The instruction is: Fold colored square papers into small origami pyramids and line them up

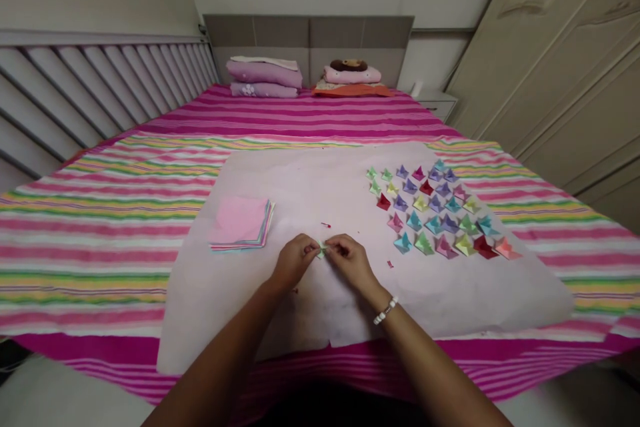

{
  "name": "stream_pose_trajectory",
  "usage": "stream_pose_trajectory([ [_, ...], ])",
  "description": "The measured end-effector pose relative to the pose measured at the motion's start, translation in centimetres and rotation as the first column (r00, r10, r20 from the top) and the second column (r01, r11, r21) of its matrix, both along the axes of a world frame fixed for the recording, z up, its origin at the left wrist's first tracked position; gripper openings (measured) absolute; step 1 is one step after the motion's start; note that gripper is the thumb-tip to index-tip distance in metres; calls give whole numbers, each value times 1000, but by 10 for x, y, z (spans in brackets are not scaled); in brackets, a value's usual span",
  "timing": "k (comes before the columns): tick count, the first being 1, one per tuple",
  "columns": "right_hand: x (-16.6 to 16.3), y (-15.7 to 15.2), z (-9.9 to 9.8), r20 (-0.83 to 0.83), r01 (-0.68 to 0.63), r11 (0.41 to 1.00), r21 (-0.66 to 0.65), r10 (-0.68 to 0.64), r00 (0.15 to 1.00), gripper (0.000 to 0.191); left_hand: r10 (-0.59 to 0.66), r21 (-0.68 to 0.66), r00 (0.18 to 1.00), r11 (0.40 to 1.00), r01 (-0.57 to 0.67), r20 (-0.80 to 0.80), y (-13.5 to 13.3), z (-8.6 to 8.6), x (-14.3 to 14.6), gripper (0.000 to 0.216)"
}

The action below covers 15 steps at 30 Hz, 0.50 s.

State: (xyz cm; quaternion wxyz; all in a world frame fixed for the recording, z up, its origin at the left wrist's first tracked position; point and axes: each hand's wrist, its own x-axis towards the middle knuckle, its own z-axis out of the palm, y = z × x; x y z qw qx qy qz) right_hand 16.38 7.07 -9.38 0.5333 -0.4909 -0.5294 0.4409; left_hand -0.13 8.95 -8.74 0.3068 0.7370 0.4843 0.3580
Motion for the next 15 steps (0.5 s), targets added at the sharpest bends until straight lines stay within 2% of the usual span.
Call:
stream_pose_trajectory([
  [3,-2,1,-4,83,-56,997,60,51,995,8,15,-21,1000,1000,-15,18,2,-8,3,10],
  [7,-4,3,-10,142,-69,994,83,56,988,6,31,-40,998,999,-28,61,0,-14,5,11],
  [11,-6,4,-14,155,-62,995,81,49,987,7,48,-58,991,997,-41,126,-3,-16,3,12],
  [15,-6,4,-18,135,-47,997,60,38,990,7,116,-101,976,990,-99,182,-4,-19,0,14],
])
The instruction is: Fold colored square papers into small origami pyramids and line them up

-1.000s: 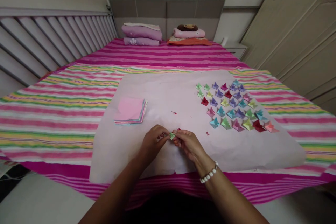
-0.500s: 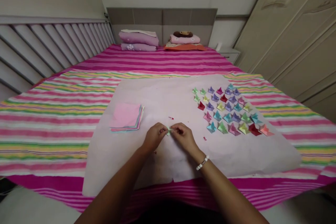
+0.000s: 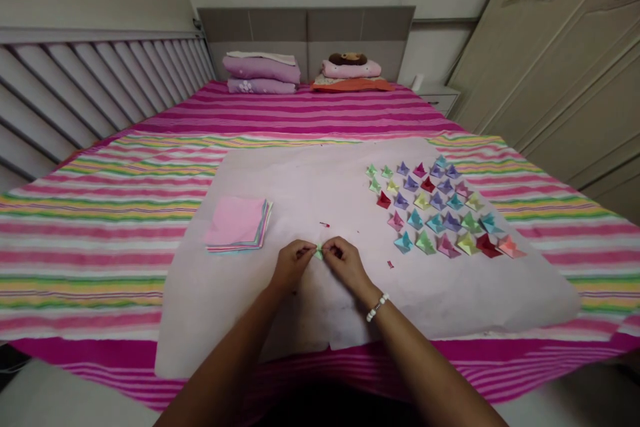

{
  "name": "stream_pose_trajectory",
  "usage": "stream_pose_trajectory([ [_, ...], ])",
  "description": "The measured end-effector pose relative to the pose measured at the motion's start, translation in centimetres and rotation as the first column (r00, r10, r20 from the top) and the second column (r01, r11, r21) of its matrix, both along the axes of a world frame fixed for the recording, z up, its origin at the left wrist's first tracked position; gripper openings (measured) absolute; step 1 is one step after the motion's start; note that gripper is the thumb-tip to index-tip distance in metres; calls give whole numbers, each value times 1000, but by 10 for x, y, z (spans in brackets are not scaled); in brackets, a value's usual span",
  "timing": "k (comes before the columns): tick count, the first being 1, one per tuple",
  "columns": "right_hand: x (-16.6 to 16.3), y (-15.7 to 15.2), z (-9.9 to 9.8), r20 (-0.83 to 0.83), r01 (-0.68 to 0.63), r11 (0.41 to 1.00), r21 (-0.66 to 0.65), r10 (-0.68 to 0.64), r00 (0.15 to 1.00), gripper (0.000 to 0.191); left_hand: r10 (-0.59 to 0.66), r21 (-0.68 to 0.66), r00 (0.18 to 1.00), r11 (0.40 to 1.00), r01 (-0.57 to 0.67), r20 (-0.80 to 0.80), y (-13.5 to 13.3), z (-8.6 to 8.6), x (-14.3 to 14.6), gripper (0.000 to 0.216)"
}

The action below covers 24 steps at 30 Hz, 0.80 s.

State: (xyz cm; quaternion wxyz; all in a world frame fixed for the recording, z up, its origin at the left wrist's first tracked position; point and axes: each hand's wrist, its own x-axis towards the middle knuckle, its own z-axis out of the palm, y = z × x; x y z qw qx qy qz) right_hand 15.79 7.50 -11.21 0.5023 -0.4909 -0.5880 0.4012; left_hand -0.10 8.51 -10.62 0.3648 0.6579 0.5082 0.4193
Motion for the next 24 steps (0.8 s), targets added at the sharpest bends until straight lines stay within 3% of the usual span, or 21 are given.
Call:
stream_pose_trajectory([
  [6,-1,2,-9,-55,17,999,-29,-19,998,7,110,-35,994,993,-110,-11,-1,-3,7,12],
  [12,0,4,-12,-89,29,999,-36,-32,996,7,192,18,976,981,-191,-106,-4,-3,20,3],
  [24,3,4,-8,-77,23,997,74,-17,997,17,127,98,918,990,-97,-377,-11,14,22,21],
])
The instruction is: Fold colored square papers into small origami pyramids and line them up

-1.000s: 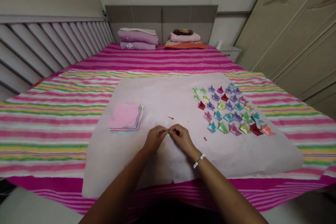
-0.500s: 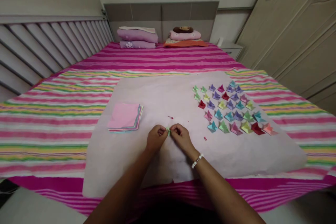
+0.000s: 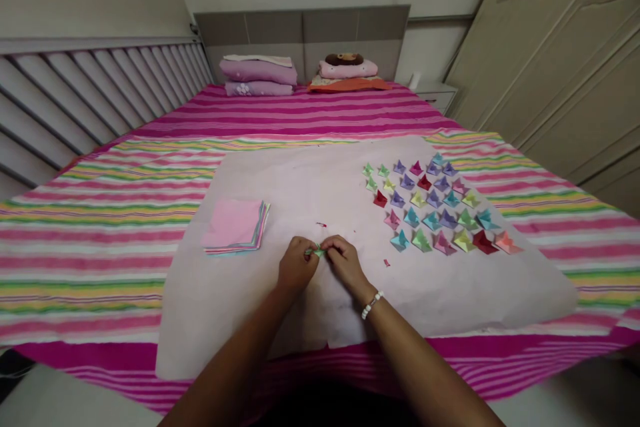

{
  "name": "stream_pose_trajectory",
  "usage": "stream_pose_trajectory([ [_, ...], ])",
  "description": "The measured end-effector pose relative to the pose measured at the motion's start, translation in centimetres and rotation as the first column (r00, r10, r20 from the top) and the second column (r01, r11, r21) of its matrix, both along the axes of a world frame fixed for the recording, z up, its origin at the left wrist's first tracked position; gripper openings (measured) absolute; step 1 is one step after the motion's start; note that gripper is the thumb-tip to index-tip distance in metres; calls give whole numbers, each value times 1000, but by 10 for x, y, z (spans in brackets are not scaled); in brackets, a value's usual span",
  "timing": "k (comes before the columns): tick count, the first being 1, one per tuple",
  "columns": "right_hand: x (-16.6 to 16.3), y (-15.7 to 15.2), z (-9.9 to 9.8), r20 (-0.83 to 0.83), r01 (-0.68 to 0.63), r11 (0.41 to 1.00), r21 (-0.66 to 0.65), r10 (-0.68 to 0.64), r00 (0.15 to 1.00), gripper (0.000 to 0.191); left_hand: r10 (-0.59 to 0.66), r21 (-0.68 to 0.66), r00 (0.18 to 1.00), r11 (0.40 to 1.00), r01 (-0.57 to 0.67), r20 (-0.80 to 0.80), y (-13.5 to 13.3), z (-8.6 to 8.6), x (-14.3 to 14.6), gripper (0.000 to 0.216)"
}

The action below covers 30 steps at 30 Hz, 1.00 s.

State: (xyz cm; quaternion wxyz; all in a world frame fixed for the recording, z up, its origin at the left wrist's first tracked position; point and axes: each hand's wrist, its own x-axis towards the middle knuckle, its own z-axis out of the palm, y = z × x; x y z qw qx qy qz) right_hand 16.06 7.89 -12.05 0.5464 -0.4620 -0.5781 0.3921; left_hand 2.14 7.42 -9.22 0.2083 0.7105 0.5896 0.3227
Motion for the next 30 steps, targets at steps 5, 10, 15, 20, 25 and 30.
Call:
stream_pose_trajectory([
  [5,0,-1,0,27,-2,999,48,1,1000,18,14,-20,987,1000,-18,-159,-6,7,3,21],
  [10,-1,-1,-1,63,-3,997,72,-1,998,19,36,-31,953,998,-48,-301,-6,12,7,18],
  [15,-2,-1,-2,111,-6,994,105,-6,994,19,60,-45,923,996,-83,-380,-2,13,11,15],
  [20,-3,-1,-4,202,3,988,152,-34,979,23,27,-58,916,997,-55,-401,-2,15,9,21],
  [25,1,-2,1,382,-43,979,201,-38,923,25,-10,-59,926,998,-13,-377,-2,17,4,20],
  [30,11,-4,12,592,-136,970,203,-11,806,24,-20,-35,948,999,10,-319,1,15,3,17],
])
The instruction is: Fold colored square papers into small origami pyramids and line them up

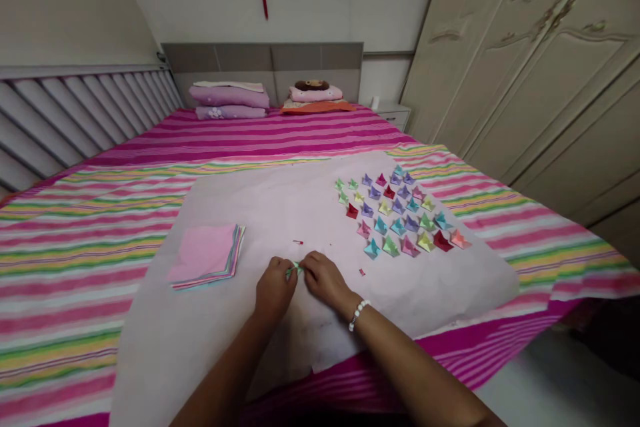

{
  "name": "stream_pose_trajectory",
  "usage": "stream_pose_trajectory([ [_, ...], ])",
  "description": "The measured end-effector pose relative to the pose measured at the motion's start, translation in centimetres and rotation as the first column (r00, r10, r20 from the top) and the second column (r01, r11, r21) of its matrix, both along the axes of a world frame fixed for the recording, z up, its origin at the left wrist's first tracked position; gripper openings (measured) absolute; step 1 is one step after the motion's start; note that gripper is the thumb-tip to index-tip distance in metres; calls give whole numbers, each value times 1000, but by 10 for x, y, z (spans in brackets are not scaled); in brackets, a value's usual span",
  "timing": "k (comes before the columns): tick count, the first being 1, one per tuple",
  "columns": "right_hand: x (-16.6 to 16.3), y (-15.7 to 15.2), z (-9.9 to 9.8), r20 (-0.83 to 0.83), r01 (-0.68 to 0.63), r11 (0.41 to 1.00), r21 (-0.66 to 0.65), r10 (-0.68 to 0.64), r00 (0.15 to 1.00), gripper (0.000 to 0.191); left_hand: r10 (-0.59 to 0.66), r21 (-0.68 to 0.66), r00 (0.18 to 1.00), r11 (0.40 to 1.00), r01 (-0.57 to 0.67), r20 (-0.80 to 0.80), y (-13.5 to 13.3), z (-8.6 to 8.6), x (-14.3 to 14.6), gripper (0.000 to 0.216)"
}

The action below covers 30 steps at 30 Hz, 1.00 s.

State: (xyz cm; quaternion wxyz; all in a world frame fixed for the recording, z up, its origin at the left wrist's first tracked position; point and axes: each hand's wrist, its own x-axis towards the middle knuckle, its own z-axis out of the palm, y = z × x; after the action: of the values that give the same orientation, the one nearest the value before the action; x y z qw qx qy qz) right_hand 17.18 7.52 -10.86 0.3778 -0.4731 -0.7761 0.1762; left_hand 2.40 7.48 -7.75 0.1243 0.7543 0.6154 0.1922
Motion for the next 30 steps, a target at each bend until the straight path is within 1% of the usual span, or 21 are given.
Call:
stream_pose_trajectory([
  [4,4,0,7,155,-23,1000,3,22,988,21,-16,36,998,999,14,62,2,-5,-2,15],
  [7,5,-1,11,233,-28,1000,4,26,972,21,-60,64,992,997,54,107,4,-8,-6,15],
  [11,7,-3,16,300,-43,999,13,37,953,20,-128,85,977,990,114,171,8,-13,-12,15],
  [15,9,-6,22,334,-73,997,24,61,941,17,-218,109,924,975,192,314,11,-19,-15,14],
  [17,11,-7,25,329,-79,996,29,65,942,15,-215,123,906,976,182,364,11,-21,-16,19],
  [19,15,-6,29,301,-70,997,34,56,952,14,-171,157,909,980,119,380,13,-22,-21,29],
  [21,21,-4,34,249,-49,998,40,37,968,13,-118,217,926,975,40,358,16,-24,-28,32],
  [23,30,2,39,192,-17,999,47,8,981,13,-81,291,953,957,-8,291,21,-28,-36,34],
  [27,57,27,49,109,93,994,63,-99,989,17,-50,344,990,939,3,129,29,-43,-46,36],
  [30,91,57,58,74,234,970,70,-239,968,20,-6,357,998,934,-14,55,29,-52,-45,35],
])
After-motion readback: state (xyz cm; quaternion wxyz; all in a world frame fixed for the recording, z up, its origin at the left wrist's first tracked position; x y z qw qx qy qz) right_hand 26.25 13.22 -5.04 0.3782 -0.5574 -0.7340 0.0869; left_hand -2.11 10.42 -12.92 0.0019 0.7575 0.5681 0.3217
